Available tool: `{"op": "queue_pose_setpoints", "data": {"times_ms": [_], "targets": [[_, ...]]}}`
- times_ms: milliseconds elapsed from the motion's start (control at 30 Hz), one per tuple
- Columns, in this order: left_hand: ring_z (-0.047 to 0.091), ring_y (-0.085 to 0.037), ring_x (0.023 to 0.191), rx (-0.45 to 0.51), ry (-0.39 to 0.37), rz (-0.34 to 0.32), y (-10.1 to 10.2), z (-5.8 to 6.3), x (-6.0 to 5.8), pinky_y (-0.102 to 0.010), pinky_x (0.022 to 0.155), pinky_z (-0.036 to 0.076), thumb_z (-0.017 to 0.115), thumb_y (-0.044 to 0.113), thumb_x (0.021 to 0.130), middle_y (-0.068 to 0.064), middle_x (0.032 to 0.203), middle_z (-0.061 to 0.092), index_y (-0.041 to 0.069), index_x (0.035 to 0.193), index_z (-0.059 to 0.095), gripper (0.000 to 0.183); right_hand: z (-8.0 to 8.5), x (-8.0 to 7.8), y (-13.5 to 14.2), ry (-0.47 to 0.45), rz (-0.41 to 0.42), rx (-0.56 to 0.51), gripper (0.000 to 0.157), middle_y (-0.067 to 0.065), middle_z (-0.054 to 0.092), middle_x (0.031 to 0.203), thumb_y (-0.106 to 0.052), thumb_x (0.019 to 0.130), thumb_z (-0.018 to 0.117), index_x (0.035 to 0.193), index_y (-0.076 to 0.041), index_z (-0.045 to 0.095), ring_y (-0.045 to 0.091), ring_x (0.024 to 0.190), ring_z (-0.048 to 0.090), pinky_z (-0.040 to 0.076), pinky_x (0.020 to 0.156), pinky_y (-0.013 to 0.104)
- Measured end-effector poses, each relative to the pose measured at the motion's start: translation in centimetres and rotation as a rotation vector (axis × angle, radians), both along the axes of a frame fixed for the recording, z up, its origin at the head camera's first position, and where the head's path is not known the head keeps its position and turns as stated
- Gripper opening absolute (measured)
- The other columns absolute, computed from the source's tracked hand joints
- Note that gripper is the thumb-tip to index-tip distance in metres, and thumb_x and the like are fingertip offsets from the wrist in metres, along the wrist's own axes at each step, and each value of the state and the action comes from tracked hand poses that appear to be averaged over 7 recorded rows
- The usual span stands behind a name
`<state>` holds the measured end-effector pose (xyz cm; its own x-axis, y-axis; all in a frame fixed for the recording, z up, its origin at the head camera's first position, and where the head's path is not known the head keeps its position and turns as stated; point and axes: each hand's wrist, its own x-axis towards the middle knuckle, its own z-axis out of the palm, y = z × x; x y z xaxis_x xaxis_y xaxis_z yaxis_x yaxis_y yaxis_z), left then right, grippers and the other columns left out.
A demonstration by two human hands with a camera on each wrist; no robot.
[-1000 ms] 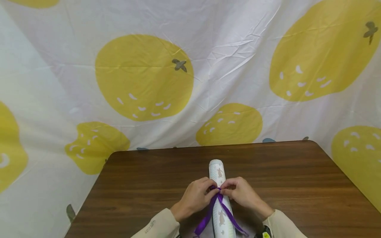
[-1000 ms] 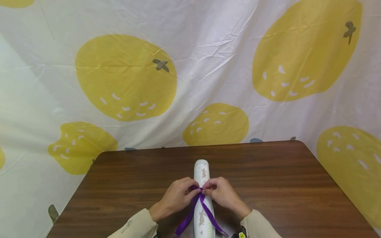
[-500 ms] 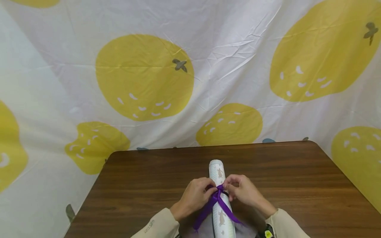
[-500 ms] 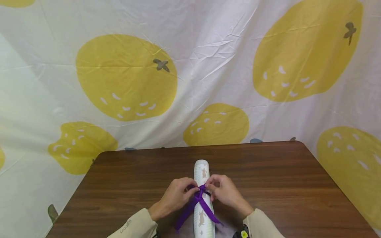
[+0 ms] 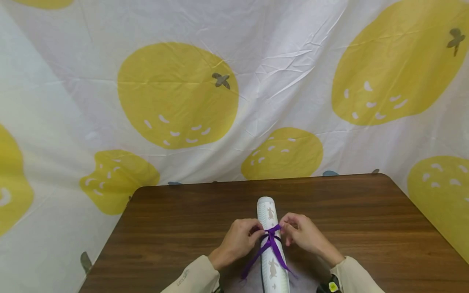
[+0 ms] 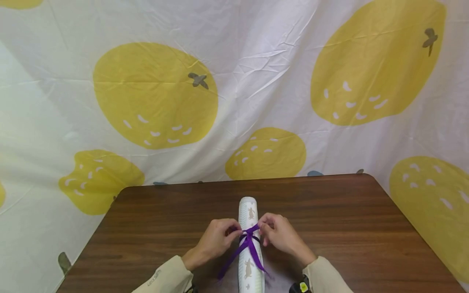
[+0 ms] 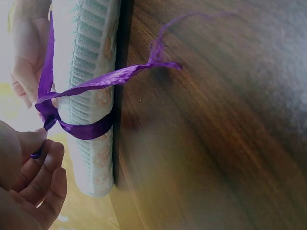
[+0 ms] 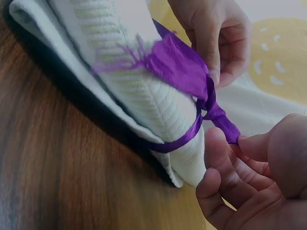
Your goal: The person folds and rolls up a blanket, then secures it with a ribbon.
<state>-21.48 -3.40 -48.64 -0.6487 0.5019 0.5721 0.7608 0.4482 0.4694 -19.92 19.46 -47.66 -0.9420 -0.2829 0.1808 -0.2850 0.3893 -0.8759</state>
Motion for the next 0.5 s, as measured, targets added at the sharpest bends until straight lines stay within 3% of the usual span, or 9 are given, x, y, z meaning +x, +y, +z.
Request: {"op": "queue_pose_setpoints", "data": {"times_ms": [300,500], "targets": [[0.054,0.001,0.064,0.072,-0.141,-0.025,-0.13,-0.16,-0.26,-0.014,0.059,0.048,0.073,0.006,0.088,-0.001,0.078,0.07,0.007,0.086,0.072,0.003,-0.07,-0.14,0.27,0.0,0.027,0.019,0.013,0.014,0.064,0.082,-0.012,0.1,0.057,0.098,-0.001,0.064,0.017,0.06,0.061,0.053,0.056,0.031],[0.055,0.001,0.065,0.091,-0.227,-0.031,-0.13,0.02,-0.23,-0.016,0.06,0.049,0.074,0.006,0.088,-0.002,0.079,0.071,0.005,0.09,0.073,0.003,-0.13,-0.24,0.04,-0.027,0.05,-0.019,0.018,0.012,0.065,0.083,-0.014,0.095,0.066,0.105,0.0,0.064,0.017,0.064,0.061,0.052,0.058,0.029]]}}
